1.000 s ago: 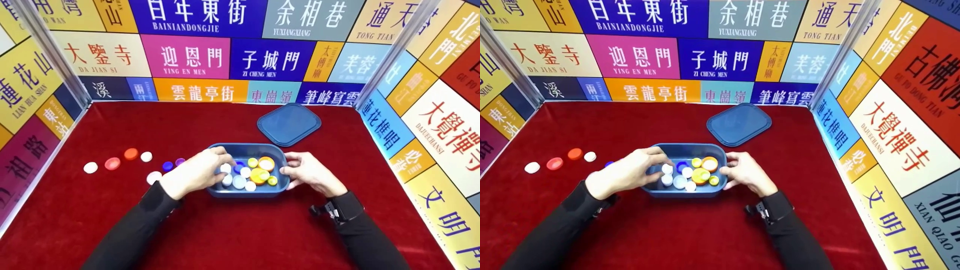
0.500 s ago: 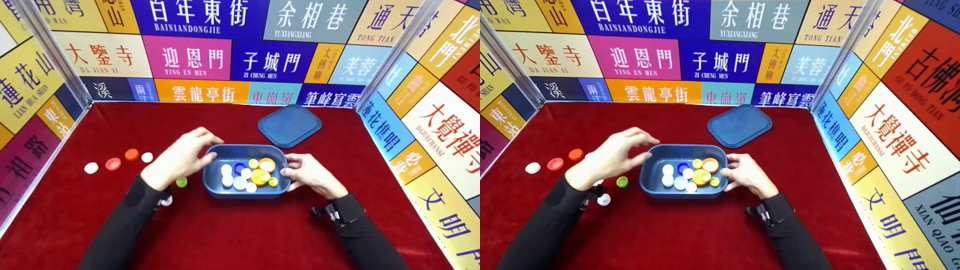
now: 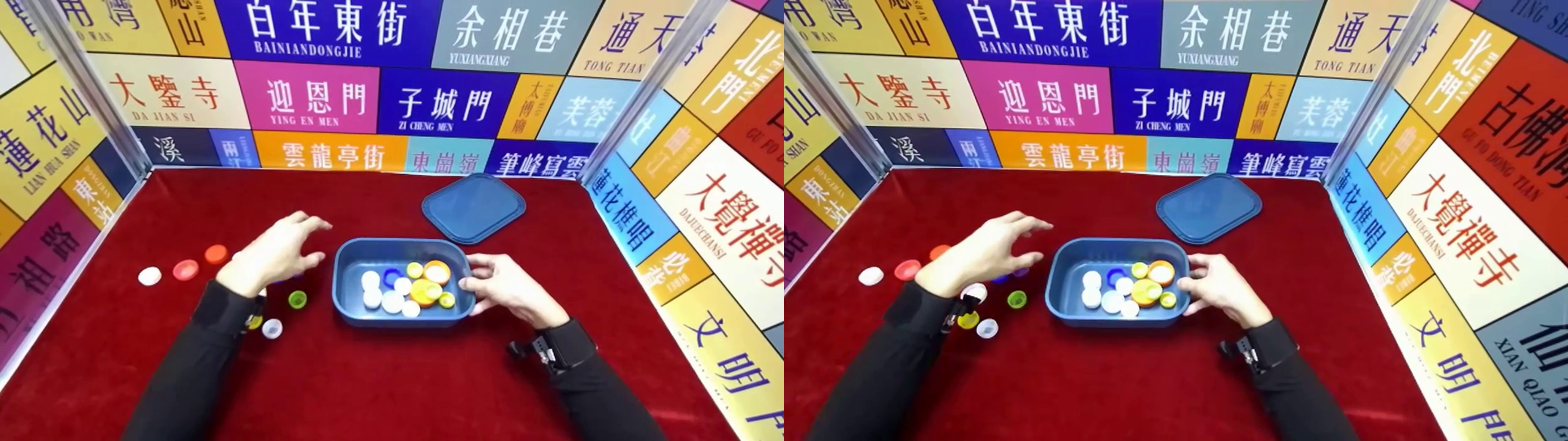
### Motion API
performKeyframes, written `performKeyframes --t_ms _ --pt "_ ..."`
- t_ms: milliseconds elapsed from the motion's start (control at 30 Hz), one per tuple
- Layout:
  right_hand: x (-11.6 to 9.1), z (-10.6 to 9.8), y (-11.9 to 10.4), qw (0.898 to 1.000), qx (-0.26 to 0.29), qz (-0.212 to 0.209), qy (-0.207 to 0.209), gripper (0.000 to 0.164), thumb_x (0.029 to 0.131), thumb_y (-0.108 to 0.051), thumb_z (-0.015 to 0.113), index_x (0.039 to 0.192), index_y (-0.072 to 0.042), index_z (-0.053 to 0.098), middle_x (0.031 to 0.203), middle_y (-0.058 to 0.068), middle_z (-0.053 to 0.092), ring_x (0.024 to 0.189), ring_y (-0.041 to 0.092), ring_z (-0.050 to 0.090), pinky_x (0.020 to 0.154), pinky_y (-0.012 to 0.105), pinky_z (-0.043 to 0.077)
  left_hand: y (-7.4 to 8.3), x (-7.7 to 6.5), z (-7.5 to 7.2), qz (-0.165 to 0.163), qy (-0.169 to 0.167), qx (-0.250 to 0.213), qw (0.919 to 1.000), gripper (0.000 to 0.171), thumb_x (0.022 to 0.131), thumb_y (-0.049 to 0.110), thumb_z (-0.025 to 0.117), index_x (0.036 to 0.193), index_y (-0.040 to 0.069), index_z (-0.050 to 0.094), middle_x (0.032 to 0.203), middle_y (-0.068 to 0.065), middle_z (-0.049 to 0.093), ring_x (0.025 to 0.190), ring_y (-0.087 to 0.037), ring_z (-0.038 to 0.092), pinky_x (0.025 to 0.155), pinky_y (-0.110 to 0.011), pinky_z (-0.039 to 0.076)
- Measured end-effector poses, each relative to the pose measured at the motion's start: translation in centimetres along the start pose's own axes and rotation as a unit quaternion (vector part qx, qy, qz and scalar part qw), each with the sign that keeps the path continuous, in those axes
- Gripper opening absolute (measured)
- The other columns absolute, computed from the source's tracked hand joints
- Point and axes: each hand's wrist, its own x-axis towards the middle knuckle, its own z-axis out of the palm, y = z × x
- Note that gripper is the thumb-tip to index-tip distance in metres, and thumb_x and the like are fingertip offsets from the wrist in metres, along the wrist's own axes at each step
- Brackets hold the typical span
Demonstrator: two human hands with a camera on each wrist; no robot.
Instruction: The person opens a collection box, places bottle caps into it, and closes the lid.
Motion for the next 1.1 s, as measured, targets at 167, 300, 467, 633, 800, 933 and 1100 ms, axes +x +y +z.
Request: performKeyframes --t_ms 167,300,467,633,800,933,1100 --pt "0.1 0.0 0.1 1.000 0.003 0.005 0.008 0.063 0.108 -0.002 0.076 0.167 0.003 0.055 0.145 0.032 0.077 0.092 0.025 0.087 0.071 0.039 0.074 -1.3 0.1 0.9 -0.013 -0.040 0.020 0.9989 0.054 0.103 0.015 0.087 0.153 0.005 0.072 0.143 -0.028 0.070 0.126 -0.043 0.071 0.118 -0.058 0.064" --pt "0.1 0.0 0.2 1.000 0.001 0.008 0.008 0.063 0.108 -0.001 0.076 0.167 0.003 0.055 0.145 0.031 0.077 0.091 0.025 0.087 0.071 0.039 0.074 -2.0 -0.2 1.2 -0.027 -0.077 0.030 0.9963 0.051 0.102 0.015 0.088 0.150 0.005 0.075 0.141 -0.027 0.070 0.123 -0.040 0.070 0.113 -0.057 0.067" --pt "0.0 0.0 0.1 1.000 -0.001 0.005 0.002 0.063 0.108 -0.002 0.076 0.167 0.003 0.055 0.144 0.032 0.078 0.091 0.025 0.087 0.071 0.038 0.074 -2.4 -0.6 1.3 -0.034 -0.106 0.048 0.9926 0.048 0.099 0.011 0.088 0.146 0.005 0.078 0.136 -0.025 0.072 0.120 -0.039 0.070 0.110 -0.056 0.067" --pt "0.0 -0.1 -0.1 1.000 -0.005 -0.002 -0.001 0.063 0.109 -0.004 0.076 0.168 0.004 0.054 0.145 0.033 0.077 0.093 0.027 0.089 0.070 0.037 0.074 -2.3 -0.7 1.3 -0.027 -0.112 0.060 0.9916 0.046 0.096 0.004 0.088 0.141 0.004 0.080 0.130 -0.025 0.072 0.118 -0.040 0.070 0.110 -0.056 0.066" --pt "-0.1 -0.2 0.0 1.000 -0.006 -0.002 -0.001 0.063 0.109 -0.004 0.076 0.168 0.003 0.054 0.144 0.032 0.077 0.094 0.029 0.089 0.071 0.038 0.074 -2.2 -0.5 1.5 -0.030 -0.109 0.063 0.9916 0.039 0.095 0.001 0.087 0.134 0.005 0.083 0.125 -0.023 0.071 0.115 -0.038 0.070 0.107 -0.054 0.068" --pt "-0.1 -0.2 0.1 1.000 -0.004 -0.004 0.001 0.064 0.109 -0.004 0.076 0.168 0.004 0.054 0.144 0.033 0.077 0.095 0.029 0.088 0.071 0.038 0.074 -2.3 -0.2 1.6 -0.019 -0.099 0.064 0.9929 0.028 0.094 -0.004 0.084 0.120 0.005 0.085 0.116 -0.021 0.074 0.110 -0.037 0.071 0.100 -0.052 0.069" --pt "-0.2 -0.2 0.2 1.000 -0.004 -0.004 0.000 0.062 0.109 -0.005 0.077 0.167 0.003 0.055 0.143 0.033 0.077 0.095 0.031 0.088 0.071 0.038 0.074 -2.5 0.1 1.7 0.008 -0.083 0.069 0.9942 0.021 0.091 -0.007 0.081 0.108 0.003 0.086 0.108 -0.021 0.079 0.105 -0.037 0.072 0.096 -0.052 0.069"
